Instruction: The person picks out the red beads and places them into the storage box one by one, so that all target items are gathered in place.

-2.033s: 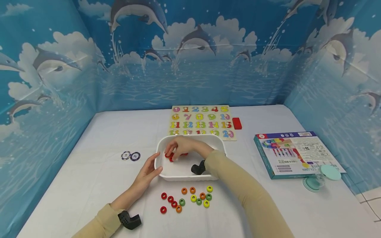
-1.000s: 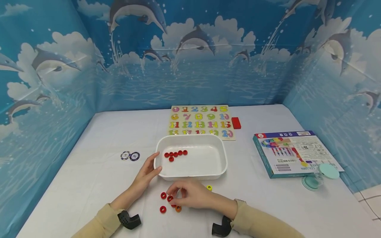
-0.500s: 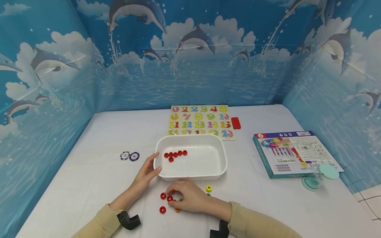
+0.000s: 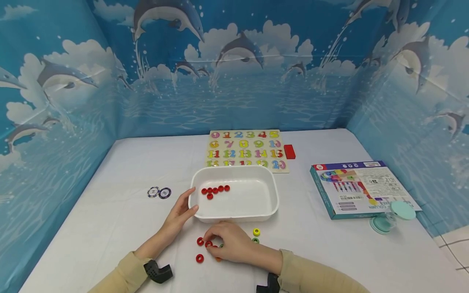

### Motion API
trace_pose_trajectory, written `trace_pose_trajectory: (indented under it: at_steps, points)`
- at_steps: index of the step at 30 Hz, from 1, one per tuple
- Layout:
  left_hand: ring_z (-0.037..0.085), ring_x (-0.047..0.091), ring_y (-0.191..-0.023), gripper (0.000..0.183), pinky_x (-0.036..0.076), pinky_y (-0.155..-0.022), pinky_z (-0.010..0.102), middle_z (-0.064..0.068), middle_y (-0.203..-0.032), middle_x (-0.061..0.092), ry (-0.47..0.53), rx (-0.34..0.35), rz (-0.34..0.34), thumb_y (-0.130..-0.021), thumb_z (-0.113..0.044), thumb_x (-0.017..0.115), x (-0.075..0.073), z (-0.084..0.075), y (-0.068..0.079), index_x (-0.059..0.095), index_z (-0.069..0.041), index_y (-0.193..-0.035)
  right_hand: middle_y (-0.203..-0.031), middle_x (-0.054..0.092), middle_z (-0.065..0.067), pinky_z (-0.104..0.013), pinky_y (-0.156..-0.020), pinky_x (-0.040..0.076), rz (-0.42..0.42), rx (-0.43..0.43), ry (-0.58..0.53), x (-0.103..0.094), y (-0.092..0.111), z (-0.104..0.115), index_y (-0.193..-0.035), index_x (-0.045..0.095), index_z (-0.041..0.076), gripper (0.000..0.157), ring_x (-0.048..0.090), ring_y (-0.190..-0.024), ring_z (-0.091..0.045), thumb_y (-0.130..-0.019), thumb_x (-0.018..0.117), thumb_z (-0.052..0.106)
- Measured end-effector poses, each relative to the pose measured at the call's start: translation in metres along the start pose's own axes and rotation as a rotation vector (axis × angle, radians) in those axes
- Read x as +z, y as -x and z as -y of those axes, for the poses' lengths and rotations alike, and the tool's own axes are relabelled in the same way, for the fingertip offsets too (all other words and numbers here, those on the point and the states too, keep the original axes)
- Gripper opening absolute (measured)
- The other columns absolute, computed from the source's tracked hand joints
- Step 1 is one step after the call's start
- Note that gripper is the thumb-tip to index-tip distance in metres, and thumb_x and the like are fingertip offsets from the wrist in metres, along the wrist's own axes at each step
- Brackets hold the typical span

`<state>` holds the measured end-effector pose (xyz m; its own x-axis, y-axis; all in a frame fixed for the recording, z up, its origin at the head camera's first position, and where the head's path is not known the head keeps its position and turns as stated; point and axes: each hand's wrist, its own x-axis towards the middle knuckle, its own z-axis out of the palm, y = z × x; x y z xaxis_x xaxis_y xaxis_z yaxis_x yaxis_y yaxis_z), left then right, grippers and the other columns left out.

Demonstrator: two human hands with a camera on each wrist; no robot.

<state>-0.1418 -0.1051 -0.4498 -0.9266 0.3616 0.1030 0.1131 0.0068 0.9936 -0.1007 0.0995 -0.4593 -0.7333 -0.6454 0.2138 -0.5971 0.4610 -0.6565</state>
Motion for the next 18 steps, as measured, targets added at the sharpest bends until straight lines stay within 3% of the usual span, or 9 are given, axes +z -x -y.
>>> trace_pose_trajectory:
  at_steps: [5,9,13,18]
  points:
    - [0.03,0.013,-0.132,0.057,0.02,-0.105,0.044,0.012,-0.146,0.015,0.001,0.004,0.004,-0.091,-0.015,0.051,0.0,0.001,0.0,0.022,-0.008,-0.14,-0.087,0.057,0.021,-0.017,-0.062,0.044,0.042,0.011,-0.041,-0.016,0.001,0.013,-0.096,0.063,0.027,0.015,0.051,-0.074,-0.005,-0.081,0.065,0.029]
    - [0.03,0.013,-0.132,0.057,0.019,-0.105,0.045,0.013,-0.146,0.015,0.0,0.022,0.009,-0.091,-0.013,0.051,0.0,0.001,0.0,0.022,-0.007,-0.14,-0.091,0.059,0.017,-0.019,-0.064,0.049,0.064,-0.116,-0.112,-0.043,-0.006,0.026,-0.097,0.062,0.024,0.016,0.055,-0.077,-0.006,-0.082,0.065,0.025]
    - [0.032,0.014,-0.132,0.057,0.02,-0.104,0.045,0.016,-0.145,0.015,0.008,0.033,0.02,-0.092,-0.011,0.05,0.0,0.001,0.0,0.02,-0.006,-0.14,-0.094,0.06,0.014,-0.022,-0.07,0.051,0.039,-0.216,-0.112,-0.076,-0.024,0.033,-0.098,0.061,0.024,0.016,0.057,-0.082,-0.006,-0.082,0.065,0.022]
    - [0.026,0.015,-0.132,0.056,0.021,-0.105,0.041,0.013,-0.145,0.017,0.004,0.014,0.0,-0.091,-0.013,0.051,0.001,0.0,0.0,0.024,-0.009,-0.139,-0.096,0.062,0.008,-0.029,-0.073,0.052,0.06,-0.174,-0.162,-0.114,-0.056,0.026,-0.099,0.064,0.017,0.019,0.057,-0.083,-0.01,-0.081,0.067,0.02]
